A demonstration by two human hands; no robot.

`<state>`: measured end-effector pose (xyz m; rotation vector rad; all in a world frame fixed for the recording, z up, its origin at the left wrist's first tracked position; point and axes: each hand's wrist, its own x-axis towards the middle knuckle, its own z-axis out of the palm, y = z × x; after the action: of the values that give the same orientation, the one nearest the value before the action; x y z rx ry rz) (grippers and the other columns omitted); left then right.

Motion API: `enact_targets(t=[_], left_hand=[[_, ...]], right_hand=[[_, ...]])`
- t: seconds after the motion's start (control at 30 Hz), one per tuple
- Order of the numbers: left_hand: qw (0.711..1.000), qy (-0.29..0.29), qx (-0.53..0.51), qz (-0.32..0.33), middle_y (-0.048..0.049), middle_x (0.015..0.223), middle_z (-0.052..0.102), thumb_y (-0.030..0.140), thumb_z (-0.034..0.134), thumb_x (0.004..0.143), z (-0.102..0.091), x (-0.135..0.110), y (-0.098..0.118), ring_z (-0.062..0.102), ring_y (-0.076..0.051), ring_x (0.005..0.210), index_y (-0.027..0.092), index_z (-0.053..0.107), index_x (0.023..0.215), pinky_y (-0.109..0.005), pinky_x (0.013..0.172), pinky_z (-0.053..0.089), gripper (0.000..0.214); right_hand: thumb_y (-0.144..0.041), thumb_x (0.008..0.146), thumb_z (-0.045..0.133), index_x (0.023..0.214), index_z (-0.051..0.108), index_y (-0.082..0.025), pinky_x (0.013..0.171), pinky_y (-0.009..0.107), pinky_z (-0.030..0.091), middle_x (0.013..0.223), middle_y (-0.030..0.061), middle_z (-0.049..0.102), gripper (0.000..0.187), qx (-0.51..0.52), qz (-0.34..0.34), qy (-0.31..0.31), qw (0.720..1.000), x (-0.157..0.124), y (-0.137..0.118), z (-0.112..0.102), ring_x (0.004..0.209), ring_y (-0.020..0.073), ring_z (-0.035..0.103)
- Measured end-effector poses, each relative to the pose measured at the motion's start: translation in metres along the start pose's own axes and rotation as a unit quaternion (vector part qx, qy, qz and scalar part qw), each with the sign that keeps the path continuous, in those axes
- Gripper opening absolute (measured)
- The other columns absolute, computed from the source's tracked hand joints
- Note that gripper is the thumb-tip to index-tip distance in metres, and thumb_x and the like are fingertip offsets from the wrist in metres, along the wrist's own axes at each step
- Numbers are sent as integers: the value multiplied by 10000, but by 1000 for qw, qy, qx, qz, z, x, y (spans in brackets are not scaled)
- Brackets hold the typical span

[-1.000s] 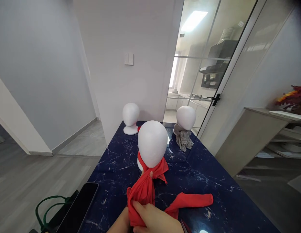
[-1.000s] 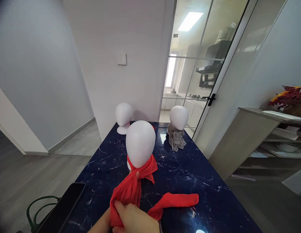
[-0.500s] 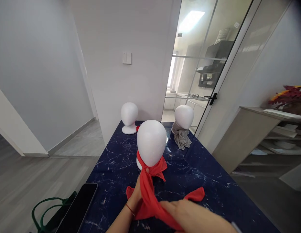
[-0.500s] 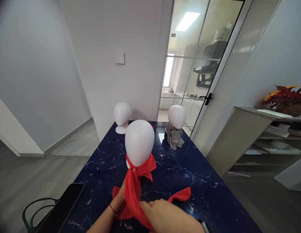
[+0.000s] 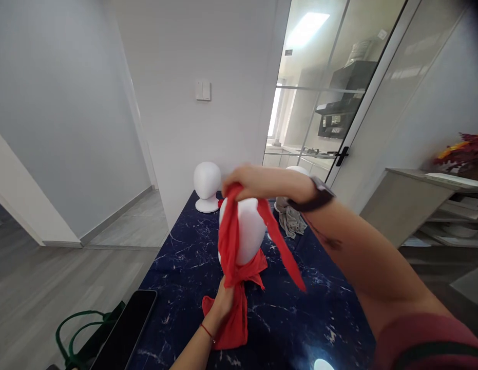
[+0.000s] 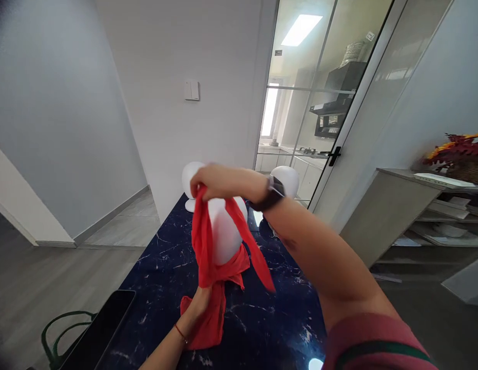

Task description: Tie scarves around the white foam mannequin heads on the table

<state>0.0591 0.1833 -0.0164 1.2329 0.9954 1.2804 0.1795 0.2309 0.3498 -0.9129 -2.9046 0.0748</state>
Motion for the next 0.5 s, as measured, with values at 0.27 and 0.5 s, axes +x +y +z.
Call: enact_targets(t=[0.27,0.5], left_hand=[[998,-30,40,-31,-117,1194,620,503,527,816,6,7,9,500,-285,1168,124,617,1099,-421,1062,292,481],[992,-59,106,25,-92,1248,562,456,521,836,4,7,12,477,-244,1175,166,638,1075,-374,1065,290,394]], right_hand=[[-88,721,598,899,730,-138,640,208,399,843,50,707,227,-65,4,19,998,115,62,26,757,136,594],[-258,697,691,734,714,-52,711,129,386,789,-6,680,210,143,302,111,936,126,131,70,726,58,600]])
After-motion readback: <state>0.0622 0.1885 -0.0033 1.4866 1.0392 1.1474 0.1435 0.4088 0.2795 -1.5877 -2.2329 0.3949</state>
